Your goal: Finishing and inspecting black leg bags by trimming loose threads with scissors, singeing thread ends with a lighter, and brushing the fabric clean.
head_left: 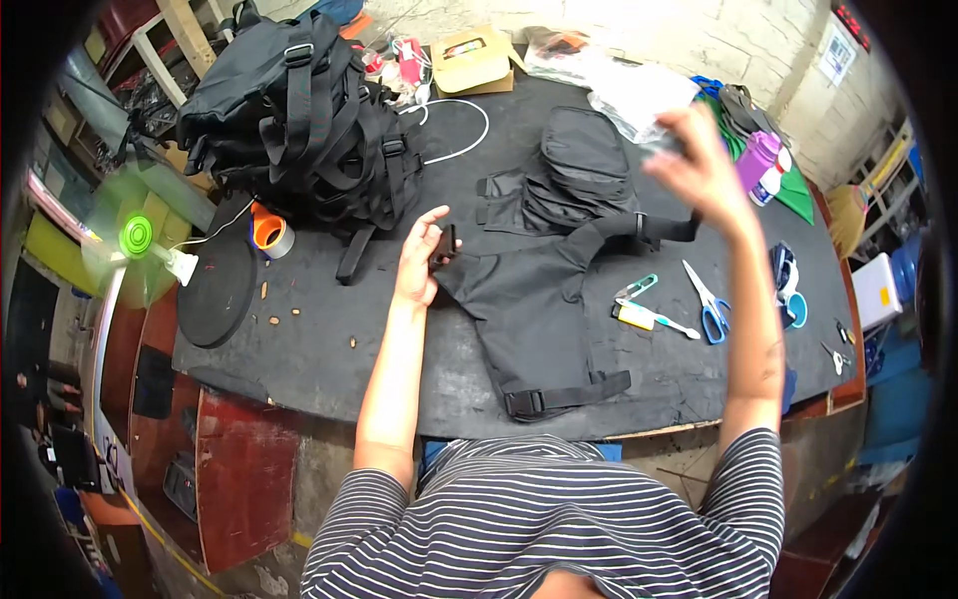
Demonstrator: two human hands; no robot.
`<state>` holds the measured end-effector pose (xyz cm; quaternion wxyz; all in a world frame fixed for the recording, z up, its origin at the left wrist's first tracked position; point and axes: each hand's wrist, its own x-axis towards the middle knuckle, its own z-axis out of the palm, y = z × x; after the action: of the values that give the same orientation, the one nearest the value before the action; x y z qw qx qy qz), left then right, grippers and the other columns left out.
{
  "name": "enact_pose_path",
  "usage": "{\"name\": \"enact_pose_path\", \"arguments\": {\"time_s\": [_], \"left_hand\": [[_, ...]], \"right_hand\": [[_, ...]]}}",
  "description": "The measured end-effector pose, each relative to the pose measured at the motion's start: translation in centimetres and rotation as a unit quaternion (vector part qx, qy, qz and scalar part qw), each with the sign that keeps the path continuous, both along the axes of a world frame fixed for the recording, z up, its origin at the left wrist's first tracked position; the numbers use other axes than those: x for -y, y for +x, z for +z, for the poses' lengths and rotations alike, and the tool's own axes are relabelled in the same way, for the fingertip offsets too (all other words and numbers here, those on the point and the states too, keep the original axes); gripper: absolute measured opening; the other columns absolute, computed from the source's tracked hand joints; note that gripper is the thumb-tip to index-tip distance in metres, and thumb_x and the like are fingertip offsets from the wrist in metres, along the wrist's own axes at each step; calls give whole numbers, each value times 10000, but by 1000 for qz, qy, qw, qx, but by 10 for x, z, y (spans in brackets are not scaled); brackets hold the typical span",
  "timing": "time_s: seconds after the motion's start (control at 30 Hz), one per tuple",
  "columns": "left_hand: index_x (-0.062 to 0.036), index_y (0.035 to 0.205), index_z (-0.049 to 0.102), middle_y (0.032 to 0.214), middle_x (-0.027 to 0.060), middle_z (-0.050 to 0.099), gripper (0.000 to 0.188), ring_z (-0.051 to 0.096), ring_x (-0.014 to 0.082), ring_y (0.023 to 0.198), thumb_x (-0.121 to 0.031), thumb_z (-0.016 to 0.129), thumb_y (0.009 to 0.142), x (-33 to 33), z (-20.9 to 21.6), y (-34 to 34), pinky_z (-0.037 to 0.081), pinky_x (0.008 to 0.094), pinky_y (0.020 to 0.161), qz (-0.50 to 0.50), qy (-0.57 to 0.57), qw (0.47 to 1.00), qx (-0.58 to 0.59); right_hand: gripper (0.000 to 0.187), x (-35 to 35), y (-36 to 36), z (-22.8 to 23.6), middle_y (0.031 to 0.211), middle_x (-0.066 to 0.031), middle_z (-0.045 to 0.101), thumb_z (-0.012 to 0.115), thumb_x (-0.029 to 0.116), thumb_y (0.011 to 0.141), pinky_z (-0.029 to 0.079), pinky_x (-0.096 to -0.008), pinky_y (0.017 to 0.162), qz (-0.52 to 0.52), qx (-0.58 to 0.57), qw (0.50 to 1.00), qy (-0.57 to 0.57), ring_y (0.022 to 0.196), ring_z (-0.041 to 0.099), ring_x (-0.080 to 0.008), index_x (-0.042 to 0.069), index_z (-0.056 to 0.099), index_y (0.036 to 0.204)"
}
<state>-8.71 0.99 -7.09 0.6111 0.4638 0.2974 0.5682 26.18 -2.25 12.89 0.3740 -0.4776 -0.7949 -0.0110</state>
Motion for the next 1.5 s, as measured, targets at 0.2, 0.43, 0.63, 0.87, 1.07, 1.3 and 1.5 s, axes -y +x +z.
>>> {"name": "enact_pose_path", "arguments": {"time_s": [0.2, 0.43, 0.63, 0.87, 1.07, 1.3, 1.5], "left_hand": [[-85, 1236, 458, 750, -25, 570, 475, 550, 49, 687, -102, 673, 813, 23, 38, 43, 443, 181, 620, -21, -5, 998, 58], [-86, 1256, 443, 709, -51, 514, 528, 498, 24, 668, -86, 692, 791, 31, 49, 44, 403, 168, 619, -36, 21, 998, 43], [-96, 1300, 378, 669, -77, 472, 542, 449, 6, 620, -95, 644, 828, 32, 45, 56, 361, 151, 583, -66, 79, 995, -7], [-145, 1332, 345, 905, 7, 582, 554, 531, 76, 847, -207, 630, 860, 34, 34, 72, 430, 240, 783, -44, 50, 998, -23], [-137, 1333, 355, 965, 3, 531, 506, 500, 81, 857, -336, 549, 910, 26, 31, 70, 408, 225, 753, -68, 43, 997, -3], [-130, 1198, 487, 1169, 87, 512, 674, 355, 345, 1247, -166, 745, 577, 40, 76, 67, 183, 588, 1038, 21, 353, 776, -523], [-43, 992, 501, 1011, 91, 571, 360, 547, 191, 973, 114, 469, 670, 25, 67, 42, 431, 290, 884, 92, 106, 989, 44]], "right_hand": [[660, 16, -108, -101, 1058, -64, 467, 762, 83, 668, 385, -290, 917, 222, -170, 945, -168, 1011, 464, -158, 60, 403, 1222], [664, 16, -122, -108, 1059, -53, 447, 753, 61, 661, 376, -287, 902, 249, -220, 923, -195, 1014, 440, -152, 70, 391, 1219], [936, 21, -118, -110, 1238, -98, 346, 802, 225, 643, 298, -349, 1008, 282, -197, 921, -183, 1170, 361, -217, 58, 248, 1379], [1136, 24, -120, -125, 1421, -155, 217, 824, 305, 605, 187, -404, 1094, 273, -155, 940, -134, 1339, 217, -274, 58, 84, 1431], [1124, 27, -127, -129, 1308, -166, 339, 773, 61, 618, 314, -384, 1027, 219, -205, 938, -174, 1222, 379, -270, 120, 14, 1444], [910, 38, -110, -115, 975, -136, 564, 678, 37, 607, 393, -390, 806, 72, -67, 991, -93, 832, 545, -318, 60, 229, 1399], [796, 47, -76, -119, 912, -66, 548, 547, -122, 510, 339, -396, 835, -200, 57, 978, 14, 904, 476, -290, 127, 465, 1262]]}}
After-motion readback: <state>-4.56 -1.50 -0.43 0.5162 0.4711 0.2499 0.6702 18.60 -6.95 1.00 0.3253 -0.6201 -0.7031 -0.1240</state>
